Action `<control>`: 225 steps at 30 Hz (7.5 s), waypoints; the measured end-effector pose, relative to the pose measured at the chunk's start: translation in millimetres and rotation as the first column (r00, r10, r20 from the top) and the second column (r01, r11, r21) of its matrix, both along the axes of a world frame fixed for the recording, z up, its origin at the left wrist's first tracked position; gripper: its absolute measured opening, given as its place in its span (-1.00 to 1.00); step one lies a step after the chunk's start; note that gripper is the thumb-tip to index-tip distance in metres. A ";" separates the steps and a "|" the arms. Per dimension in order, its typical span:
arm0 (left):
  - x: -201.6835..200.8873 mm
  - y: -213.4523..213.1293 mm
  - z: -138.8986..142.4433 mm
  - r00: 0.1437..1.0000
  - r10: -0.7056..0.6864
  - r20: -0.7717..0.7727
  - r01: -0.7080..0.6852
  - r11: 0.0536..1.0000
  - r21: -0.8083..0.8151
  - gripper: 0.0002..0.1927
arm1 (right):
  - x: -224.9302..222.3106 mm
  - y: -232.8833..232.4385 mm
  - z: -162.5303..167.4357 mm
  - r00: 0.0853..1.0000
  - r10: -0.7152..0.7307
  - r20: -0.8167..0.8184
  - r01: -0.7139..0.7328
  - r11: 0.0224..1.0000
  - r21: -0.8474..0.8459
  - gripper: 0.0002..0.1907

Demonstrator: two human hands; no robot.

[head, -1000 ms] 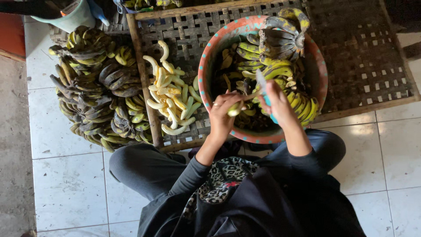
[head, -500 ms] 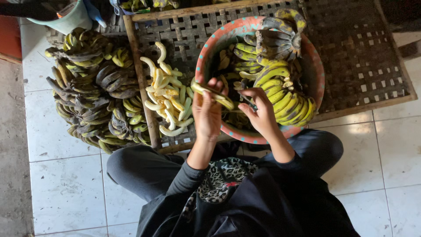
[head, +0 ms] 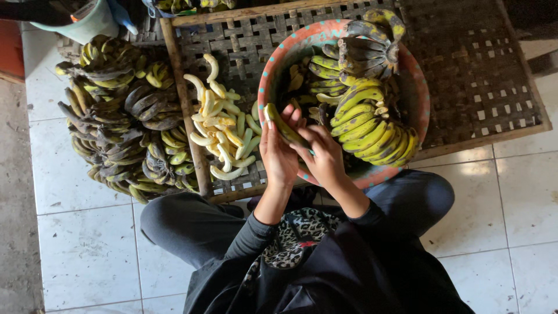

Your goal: The person sits on the floor and peels bananas with a small knife, cutting away the peel over a large basin filled with bananas and peels. They place the peeled bananas in a pile on the woven mat beside them and continue with the next banana.

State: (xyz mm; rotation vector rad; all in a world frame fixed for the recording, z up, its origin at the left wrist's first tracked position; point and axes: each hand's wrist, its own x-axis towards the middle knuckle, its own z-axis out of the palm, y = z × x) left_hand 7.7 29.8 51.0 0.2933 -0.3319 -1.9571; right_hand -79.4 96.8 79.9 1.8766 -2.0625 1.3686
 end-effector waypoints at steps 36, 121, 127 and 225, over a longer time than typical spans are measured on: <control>8.3 -21.4 -47.2 0.929 -0.257 0.265 0.312 0.930 -0.192 -0.44 | -45.7 -15.0 -49.7 -0.282 0.021 0.959 -0.212 0.974 -0.083 -0.75; 14.1 -7.8 3.0 0.977 -0.205 -0.052 0.203 0.978 -0.040 -0.33 | -23.1 -4.6 -14.9 0.856 -0.007 0.517 -0.013 0.999 0.035 -0.90; 24.6 -46.3 -21.9 0.814 -0.369 0.448 0.484 0.858 -0.172 -0.30 | -52.7 -8.5 -36.1 0.631 -0.037 0.775 -0.150 0.974 0.168 -0.75; 49.0 -3.9 -13.6 0.249 0.416 0.875 0.561 0.675 -0.480 -0.45 | 11.1 7.4 -39.5 0.160 0.002 0.987 -0.196 0.980 0.029 -0.89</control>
